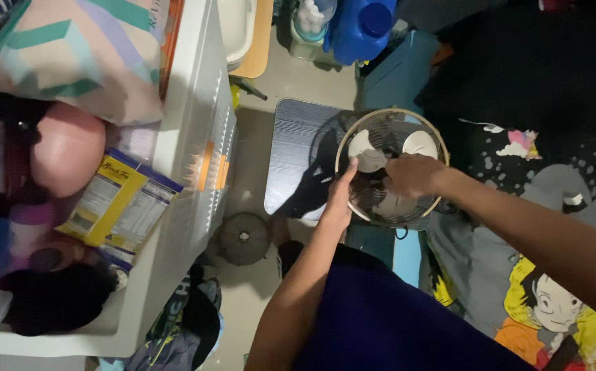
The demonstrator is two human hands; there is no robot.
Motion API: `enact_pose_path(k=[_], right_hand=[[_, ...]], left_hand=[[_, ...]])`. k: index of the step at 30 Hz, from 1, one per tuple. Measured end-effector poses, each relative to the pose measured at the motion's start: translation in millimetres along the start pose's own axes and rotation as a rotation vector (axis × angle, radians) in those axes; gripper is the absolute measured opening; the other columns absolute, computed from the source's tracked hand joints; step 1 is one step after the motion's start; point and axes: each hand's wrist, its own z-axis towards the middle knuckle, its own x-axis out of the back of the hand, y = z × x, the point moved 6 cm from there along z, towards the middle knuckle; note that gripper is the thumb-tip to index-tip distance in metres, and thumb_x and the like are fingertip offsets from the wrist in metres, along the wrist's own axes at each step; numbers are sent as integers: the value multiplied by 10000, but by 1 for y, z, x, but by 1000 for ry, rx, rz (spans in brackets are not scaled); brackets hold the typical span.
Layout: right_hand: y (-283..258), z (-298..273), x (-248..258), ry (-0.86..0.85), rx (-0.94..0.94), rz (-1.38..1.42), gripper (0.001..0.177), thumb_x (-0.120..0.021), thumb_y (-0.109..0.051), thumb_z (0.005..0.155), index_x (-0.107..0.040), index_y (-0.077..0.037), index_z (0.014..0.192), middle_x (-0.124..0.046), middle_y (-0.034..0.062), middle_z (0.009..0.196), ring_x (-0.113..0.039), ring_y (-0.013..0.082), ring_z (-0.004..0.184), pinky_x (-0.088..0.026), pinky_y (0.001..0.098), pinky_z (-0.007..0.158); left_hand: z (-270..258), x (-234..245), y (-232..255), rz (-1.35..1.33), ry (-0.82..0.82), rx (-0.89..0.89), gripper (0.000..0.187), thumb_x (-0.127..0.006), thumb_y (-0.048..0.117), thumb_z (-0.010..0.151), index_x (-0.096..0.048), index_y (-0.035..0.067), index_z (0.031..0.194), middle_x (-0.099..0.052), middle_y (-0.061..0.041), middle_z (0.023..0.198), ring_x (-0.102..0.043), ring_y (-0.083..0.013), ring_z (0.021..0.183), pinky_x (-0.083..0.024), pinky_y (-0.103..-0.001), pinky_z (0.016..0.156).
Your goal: The person disassembles an electric fan by removing the front grille and fan blades, then reassembles it by placing the blades back and securing the grille with a screwdriver.
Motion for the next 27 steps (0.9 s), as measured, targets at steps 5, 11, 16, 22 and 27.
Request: enact_pose_path(k=[5,11,16,22,27], right_hand=[[3,-13,-13,292,43,-55,361,-532,-283,943,-682,-72,1196,-727,243,974,-751,395,907,-612,493,799],[12,-9,-19,284,39,41,333,-579,-281,989,-733,7,1054,-730,257,935,-759,384,894,-617,453,800],[8,-20,-17,490,73,59,450,-623,-318,925,-655,-44,1280,-672,314,979,-726,428,839,-595,475,740],[8,-19,-20,409,46,95,322,-543,-246,979,-696,-143,1242,-749,235,933,-758,373,832,-603,467,800],[7,-20,-20,472,35,163,434,-619,-265,920,-646,-79,1312,-685,270,999,-742,382,806,-616,462,739]], left_hand=[[0,-10,3,-94,-150,-81,780,-747,463,843,-529,41,1461,-616,-121,1403,-605,-245,1257,-505,-390,1050],[-5,-7,3,12,20,30,765,-726,518,865,-533,42,1432,-634,-133,1364,-627,-249,1227,-527,-402,1033],[-9,-11,5,-16,-14,28,789,-745,528,863,-570,-12,1410,-646,-157,1354,-634,-269,1211,-526,-409,1020],[-11,-9,5,18,30,31,760,-727,527,857,-557,46,1421,-629,-128,1381,-616,-250,1233,-507,-393,1035],[-13,-13,6,-14,-16,30,786,-727,536,858,-553,25,1429,-626,-139,1393,-621,-259,1235,-512,-408,1034]])
